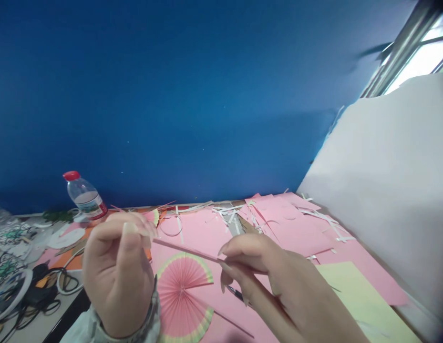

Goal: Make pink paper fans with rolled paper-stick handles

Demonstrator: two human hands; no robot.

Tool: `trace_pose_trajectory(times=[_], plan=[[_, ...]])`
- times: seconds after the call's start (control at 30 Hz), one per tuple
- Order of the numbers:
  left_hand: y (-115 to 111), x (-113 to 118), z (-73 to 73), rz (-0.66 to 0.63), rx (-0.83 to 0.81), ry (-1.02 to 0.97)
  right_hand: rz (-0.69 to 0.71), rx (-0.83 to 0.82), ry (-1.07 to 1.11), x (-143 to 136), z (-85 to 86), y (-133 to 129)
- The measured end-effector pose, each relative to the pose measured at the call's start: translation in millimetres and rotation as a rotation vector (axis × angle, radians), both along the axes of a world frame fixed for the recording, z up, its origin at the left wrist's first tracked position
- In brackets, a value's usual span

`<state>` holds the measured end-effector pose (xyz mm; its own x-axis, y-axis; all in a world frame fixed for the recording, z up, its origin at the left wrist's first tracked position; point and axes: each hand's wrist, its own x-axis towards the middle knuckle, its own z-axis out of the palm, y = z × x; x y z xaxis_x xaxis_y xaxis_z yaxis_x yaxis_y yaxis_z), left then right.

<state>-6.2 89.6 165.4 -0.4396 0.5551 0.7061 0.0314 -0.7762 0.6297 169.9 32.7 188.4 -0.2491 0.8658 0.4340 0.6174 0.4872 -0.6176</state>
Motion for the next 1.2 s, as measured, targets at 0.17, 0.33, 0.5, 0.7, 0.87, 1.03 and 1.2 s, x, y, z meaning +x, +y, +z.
trace_pose_trajectory(times=[0.17, 0.33, 0.5, 0.7, 0.87, 1.03, 1.2], plan=[[2, -12, -1.2, -0.182, 0.072, 0.062, 0.037, 0.071, 0.042, 4, -2.6, 2], [-7, -14, -12.5, -0.576, -0.087, 0.527, 0.124, -0.019, 0.208, 1, -1.6, 2], [-12, -3, -10.9, -0.654, -0.136, 0.493, 0.154, -0.125, 0.348, -2, -1.3, 0], [-13, -1, -8.9, -0.621, -0.114, 0.472, 0.172, -0.228, 0.383, -2, -1.7, 4], [-12, 0, -11.6, -0.622, -0.097, 0.47, 0.266, -0.462, 0.525, -1, -3.8, 10], [-10, 1, -15.3, -0.612, -0.089, 0.448, 0.302, -0.606, 0.6, -1, -1.7, 15], [-10, 3, -14.0, -0.636, -0.103, 0.401, 0.362, -0.759, 0.593, 1, 5.2, 22]])
